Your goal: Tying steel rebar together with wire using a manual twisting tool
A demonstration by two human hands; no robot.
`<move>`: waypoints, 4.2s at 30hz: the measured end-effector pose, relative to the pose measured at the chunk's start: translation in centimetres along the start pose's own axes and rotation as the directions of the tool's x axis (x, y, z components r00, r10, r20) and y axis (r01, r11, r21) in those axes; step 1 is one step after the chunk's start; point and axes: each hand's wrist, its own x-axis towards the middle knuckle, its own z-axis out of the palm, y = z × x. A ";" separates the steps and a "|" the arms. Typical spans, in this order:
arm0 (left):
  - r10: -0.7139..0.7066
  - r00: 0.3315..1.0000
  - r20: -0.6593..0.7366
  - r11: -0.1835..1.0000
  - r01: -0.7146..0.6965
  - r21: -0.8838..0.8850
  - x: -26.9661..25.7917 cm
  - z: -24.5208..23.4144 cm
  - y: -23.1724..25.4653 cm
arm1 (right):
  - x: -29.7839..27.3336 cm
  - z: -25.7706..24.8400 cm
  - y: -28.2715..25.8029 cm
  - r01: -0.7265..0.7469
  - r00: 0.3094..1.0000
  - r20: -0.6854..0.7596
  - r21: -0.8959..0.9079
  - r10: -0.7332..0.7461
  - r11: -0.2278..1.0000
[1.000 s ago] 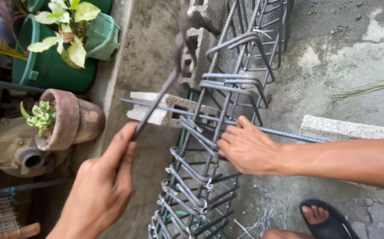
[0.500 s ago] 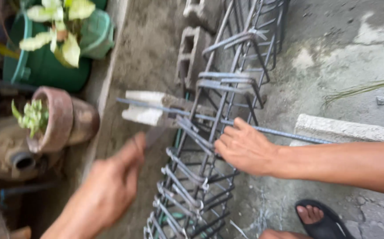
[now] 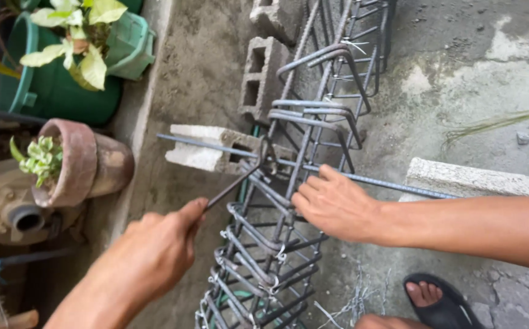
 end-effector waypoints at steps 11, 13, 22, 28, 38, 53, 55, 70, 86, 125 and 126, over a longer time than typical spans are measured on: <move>0.069 0.974 -0.217 0.976 -0.111 -0.188 -0.2 3.4 -1.3 | -0.3 1.2 0.5 0.010 0.997 0.071 -0.018 -0.009 1.000; -0.040 0.980 0.194 0.987 0.070 -0.148 0.3 4.3 -1.6 | -0.3 1.0 0.4 0.018 0.995 0.098 -0.025 -0.015 1.000; -0.008 0.999 -0.043 0.999 0.009 0.032 -1.2 4.0 -2.1 | 0.1 0.2 0.9 0.013 1.000 -0.001 0.029 -0.013 0.999; 0.220 0.628 -0.747 0.849 -0.500 -0.171 -0.5 6.4 -2.8 | -0.1 0.3 0.8 -0.002 0.999 0.033 0.082 -0.001 0.997; 0.218 0.828 -0.517 0.955 -0.291 -0.062 -0.3 5.3 -3.0 | -0.4 0.0 0.5 0.015 0.997 0.069 0.083 -0.021 0.996; 0.157 0.941 -0.300 0.933 -0.241 -0.266 -0.7 5.8 -3.1 | -0.1 -0.8 0.6 0.037 0.999 0.034 0.118 -0.041 0.992; 0.037 0.998 0.055 0.986 -0.027 -0.166 -1.4 3.6 -1.7 | -0.1 -0.6 0.7 0.047 0.998 0.046 0.117 -0.052 0.992; -0.107 0.988 -0.109 0.985 0.090 -0.149 -1.8 3.8 -4.0 | 0.1 -0.4 1.2 0.052 0.998 0.024 0.097 -0.055 0.994; 0.206 0.926 -0.317 0.969 -0.238 -0.067 -1.8 5.8 -3.1 | -0.1 -1.0 0.8 0.043 0.999 0.023 0.112 -0.046 0.993; 0.147 0.989 -0.002 0.959 -0.142 0.244 -1.7 0.2 0.9 | -0.5 0.2 0.7 0.096 0.995 0.027 0.025 -0.097 0.995; 0.131 0.985 0.110 0.962 -0.153 0.224 -1.1 0.5 0.6 | -0.6 0.9 0.6 0.142 0.989 0.047 -0.004 -0.142 0.990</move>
